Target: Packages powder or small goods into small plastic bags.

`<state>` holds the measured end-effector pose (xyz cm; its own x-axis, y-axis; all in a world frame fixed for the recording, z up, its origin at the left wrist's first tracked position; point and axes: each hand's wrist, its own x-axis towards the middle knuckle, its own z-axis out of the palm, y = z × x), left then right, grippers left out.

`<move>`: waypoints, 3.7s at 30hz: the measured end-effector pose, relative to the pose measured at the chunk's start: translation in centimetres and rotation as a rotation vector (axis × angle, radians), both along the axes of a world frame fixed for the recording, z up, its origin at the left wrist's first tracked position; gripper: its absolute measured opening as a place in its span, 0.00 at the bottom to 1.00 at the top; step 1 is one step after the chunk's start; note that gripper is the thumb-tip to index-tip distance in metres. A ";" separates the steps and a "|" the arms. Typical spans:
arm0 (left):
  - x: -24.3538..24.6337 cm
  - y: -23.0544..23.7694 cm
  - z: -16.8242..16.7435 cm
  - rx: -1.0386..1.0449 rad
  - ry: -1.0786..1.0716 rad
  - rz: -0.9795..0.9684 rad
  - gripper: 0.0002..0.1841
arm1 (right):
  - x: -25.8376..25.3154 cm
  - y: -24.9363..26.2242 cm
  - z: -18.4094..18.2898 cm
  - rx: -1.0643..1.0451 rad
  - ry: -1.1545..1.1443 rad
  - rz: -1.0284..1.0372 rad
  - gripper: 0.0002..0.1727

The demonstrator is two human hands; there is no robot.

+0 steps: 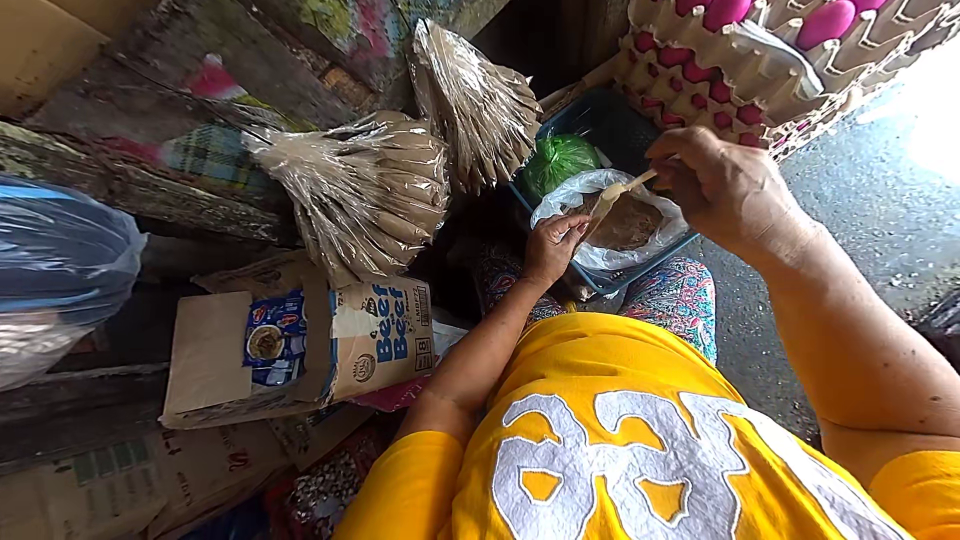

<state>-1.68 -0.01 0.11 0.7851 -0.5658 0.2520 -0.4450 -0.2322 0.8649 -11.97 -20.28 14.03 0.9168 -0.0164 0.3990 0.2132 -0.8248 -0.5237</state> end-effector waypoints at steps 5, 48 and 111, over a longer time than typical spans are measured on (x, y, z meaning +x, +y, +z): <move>0.3 0.9 1.0 -0.209 0.334 -0.002 0.11 | 0.1 -2.1 -2.9 0.212 0.083 -0.276 0.17; 1.7 0.2 3.6 -0.275 0.288 0.048 0.09 | 3.4 -1.7 -15.5 0.824 0.623 -0.430 0.18; 0.7 -1.2 6.1 -0.189 0.612 -0.424 0.14 | 6.0 0.6 -1.8 0.214 0.087 -0.091 0.13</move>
<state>-0.98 -1.21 6.26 0.5413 -0.8401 -0.0357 0.1080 0.0273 0.9938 -5.94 -19.69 12.26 0.9386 -0.1758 0.2969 0.0895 -0.7069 -0.7016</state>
